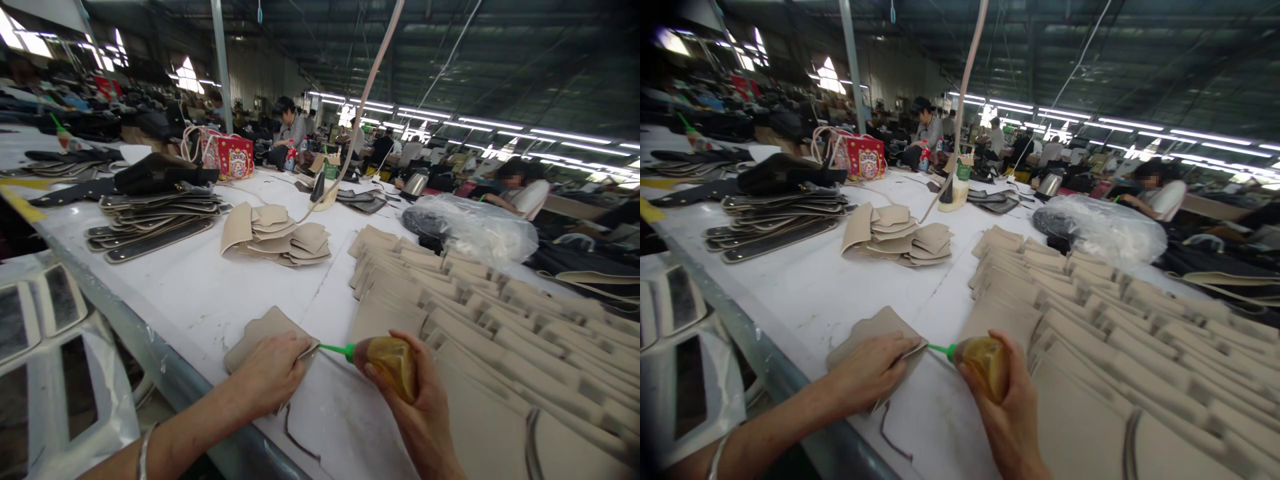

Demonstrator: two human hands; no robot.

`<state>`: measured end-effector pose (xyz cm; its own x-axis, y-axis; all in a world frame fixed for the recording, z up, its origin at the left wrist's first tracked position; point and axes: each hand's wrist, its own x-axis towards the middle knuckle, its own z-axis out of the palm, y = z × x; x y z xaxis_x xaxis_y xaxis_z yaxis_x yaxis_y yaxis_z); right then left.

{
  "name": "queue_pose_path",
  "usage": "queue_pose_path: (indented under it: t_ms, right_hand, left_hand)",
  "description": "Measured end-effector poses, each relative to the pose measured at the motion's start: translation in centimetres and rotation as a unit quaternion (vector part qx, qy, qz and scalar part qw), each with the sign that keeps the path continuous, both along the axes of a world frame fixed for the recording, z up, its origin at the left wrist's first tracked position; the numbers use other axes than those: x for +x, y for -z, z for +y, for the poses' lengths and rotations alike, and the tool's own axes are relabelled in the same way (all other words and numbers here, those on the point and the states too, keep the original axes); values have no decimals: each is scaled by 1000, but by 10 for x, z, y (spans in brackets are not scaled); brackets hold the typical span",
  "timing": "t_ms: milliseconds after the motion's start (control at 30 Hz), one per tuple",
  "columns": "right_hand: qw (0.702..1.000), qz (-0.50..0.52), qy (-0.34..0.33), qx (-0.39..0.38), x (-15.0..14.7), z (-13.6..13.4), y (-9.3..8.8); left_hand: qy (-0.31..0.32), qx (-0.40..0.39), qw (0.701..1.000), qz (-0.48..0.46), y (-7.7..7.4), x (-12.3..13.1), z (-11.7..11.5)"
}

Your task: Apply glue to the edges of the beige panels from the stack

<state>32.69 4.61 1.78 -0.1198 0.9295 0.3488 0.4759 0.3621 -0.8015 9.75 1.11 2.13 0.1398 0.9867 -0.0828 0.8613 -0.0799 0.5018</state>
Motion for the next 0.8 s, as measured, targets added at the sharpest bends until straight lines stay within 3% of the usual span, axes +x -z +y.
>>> queue_pose_path:
  t_ms: [200,367,533,700,800]
  right_hand:
    - [996,21,-56,-69,1,-1,1]
    - [998,23,-33,-58,0,0,0]
    - [987,39,-103,-115,1,-8,0]
    - [988,70,-57,-122,1,-6,0]
    - [983,66,-95,-144,1,-10,1]
  left_hand:
    - [0,-3,1000,-3,0,-1,0]
    - [4,-3,1000,-18,-3,-2,-2]
    - [12,-6,1000,-17,-1,-5,-3]
    - [25,-11,999,-32,0,-8,-3]
    - [26,-13,999,-36,-1,-8,-3]
